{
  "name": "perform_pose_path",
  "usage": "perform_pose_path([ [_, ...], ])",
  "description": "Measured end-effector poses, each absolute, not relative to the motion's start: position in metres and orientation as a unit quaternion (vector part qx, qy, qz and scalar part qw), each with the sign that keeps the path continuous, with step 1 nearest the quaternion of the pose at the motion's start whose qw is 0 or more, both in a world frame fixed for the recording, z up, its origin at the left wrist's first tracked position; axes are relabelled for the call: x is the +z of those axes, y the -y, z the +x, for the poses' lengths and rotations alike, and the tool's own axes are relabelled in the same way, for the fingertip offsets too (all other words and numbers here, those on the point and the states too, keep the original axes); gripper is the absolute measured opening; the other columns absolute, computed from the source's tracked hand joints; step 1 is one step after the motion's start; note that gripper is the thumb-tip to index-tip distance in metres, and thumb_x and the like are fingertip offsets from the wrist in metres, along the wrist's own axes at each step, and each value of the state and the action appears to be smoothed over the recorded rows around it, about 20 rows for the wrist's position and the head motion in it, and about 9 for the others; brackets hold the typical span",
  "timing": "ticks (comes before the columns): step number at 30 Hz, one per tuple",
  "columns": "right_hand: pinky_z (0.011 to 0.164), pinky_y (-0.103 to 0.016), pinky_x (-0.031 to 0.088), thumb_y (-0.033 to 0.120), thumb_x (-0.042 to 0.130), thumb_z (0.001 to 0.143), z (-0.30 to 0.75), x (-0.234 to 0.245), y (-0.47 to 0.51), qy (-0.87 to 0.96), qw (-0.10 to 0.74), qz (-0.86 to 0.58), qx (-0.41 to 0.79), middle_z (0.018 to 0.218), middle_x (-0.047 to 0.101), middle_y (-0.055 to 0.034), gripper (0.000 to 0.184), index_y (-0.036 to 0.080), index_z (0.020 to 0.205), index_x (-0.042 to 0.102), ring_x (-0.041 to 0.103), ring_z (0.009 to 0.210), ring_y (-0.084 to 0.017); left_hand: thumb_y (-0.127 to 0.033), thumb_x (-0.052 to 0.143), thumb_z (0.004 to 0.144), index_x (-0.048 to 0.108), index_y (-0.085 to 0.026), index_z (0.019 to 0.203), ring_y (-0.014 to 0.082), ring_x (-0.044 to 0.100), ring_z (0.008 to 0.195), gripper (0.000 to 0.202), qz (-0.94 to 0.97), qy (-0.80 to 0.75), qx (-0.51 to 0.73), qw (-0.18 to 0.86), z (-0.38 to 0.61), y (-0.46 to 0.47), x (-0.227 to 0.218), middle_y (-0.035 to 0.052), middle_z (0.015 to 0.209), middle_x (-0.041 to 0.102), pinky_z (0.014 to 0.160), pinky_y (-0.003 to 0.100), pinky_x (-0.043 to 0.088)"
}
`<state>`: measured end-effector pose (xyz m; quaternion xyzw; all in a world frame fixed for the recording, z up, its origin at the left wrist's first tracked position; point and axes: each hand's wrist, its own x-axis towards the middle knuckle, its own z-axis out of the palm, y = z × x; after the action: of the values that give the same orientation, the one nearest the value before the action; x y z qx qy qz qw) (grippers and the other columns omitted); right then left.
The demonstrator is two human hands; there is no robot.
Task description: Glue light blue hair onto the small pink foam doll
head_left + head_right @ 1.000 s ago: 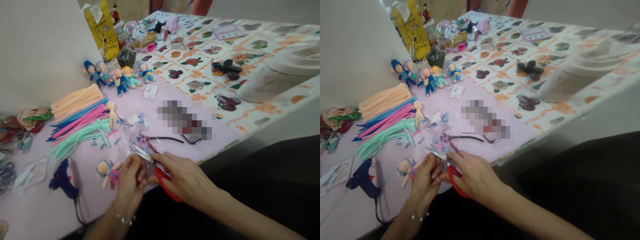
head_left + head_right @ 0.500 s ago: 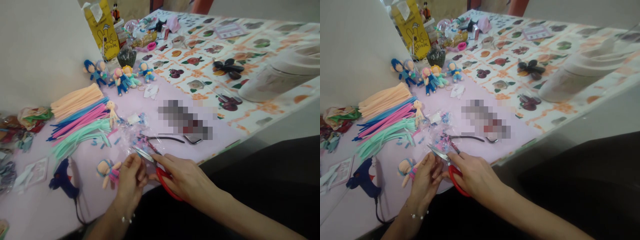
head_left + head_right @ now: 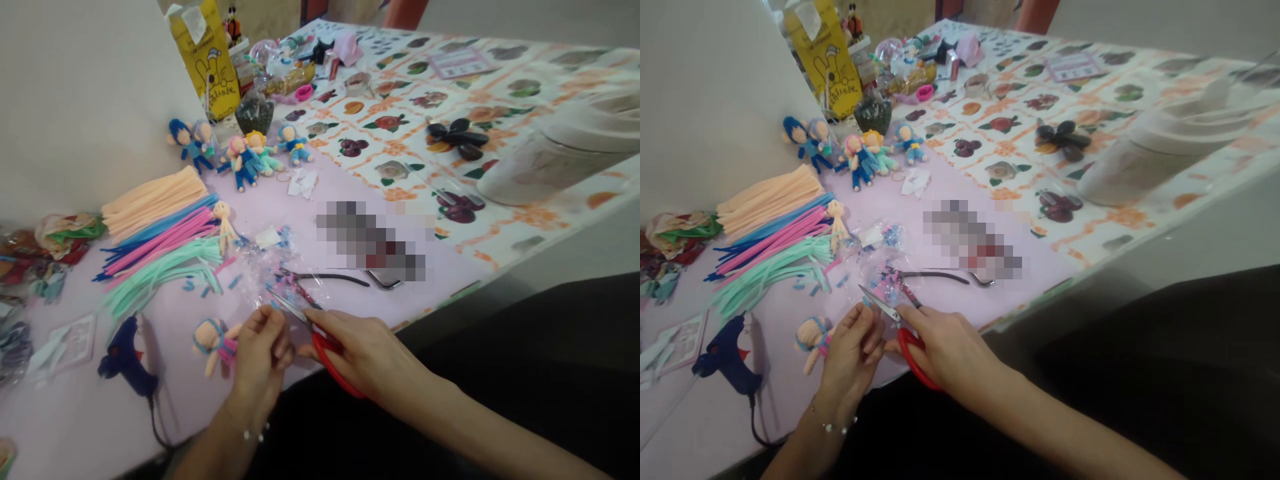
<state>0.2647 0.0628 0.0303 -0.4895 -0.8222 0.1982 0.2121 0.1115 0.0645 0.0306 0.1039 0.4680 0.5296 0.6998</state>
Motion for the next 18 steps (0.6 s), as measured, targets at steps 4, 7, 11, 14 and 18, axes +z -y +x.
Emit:
perform_pose_path([
  [4, 0.057, -0.028, 0.051, 0.038, 0.065, 0.085, 0.266, 0.036, -0.067, 0.806, 0.229, -0.493, 0.236, 0.077, 0.072, -0.0063, 0.034, 0.016, 0.112, 0.065, 0.067, 0.063, -0.018, -0.036, 0.09, 0.051, 0.045, -0.018, 0.063, 0.0002, 0.024, 0.035, 0.05, 0.103, -0.462, 0.535, 0.699, 0.11, -0.065, 0.03, -0.0104, 0.052, 0.04, 0.032, 0.014, 0.011],
  [7, 0.055, -0.026, 0.049, 0.039, 0.071, 0.08, 0.264, 0.041, -0.066, 0.803, 0.211, -0.5, 0.244, 0.075, 0.069, -0.0048, 0.04, 0.017, 0.114, 0.065, 0.063, 0.059, -0.016, -0.039, 0.09, 0.051, 0.044, -0.017, 0.061, 0.0, 0.023, 0.034, 0.051, 0.105, -0.456, 0.538, 0.701, 0.11, -0.065, 0.029, -0.0106, 0.05, 0.038, 0.031, 0.014, 0.011],
  [11, 0.055, -0.027, 0.048, 0.038, 0.074, 0.078, 0.263, 0.041, -0.064, 0.812, 0.193, -0.5, 0.231, 0.077, 0.068, -0.0053, 0.045, 0.016, 0.116, 0.064, 0.062, 0.058, -0.016, -0.04, 0.09, 0.051, 0.043, -0.017, 0.057, 0.0001, 0.022, 0.033, 0.053, 0.103, -0.453, 0.531, 0.709, 0.111, -0.065, 0.03, -0.0115, 0.044, 0.033, 0.031, 0.014, 0.012],
  [14, 0.054, -0.028, 0.048, 0.039, 0.072, 0.079, 0.262, 0.041, -0.063, 0.814, 0.188, -0.5, 0.228, 0.075, 0.067, -0.0053, 0.045, 0.014, 0.116, 0.065, 0.062, 0.058, -0.017, -0.038, 0.09, 0.052, 0.043, -0.017, 0.057, 0.0003, 0.022, 0.033, 0.052, 0.106, -0.451, 0.531, 0.709, 0.112, -0.064, 0.031, -0.0116, 0.043, 0.033, 0.031, 0.014, 0.012],
  [18, 0.052, -0.026, 0.046, 0.037, 0.07, 0.081, 0.262, 0.042, -0.062, 0.816, 0.195, -0.492, 0.231, 0.071, 0.066, -0.0038, 0.042, 0.015, 0.116, 0.064, 0.06, 0.054, -0.016, -0.039, 0.089, 0.053, 0.043, -0.017, 0.058, 0.0003, 0.022, 0.033, 0.052, 0.108, -0.449, 0.527, 0.713, 0.112, -0.064, 0.032, -0.012, 0.043, 0.031, 0.031, 0.012, 0.013],
])
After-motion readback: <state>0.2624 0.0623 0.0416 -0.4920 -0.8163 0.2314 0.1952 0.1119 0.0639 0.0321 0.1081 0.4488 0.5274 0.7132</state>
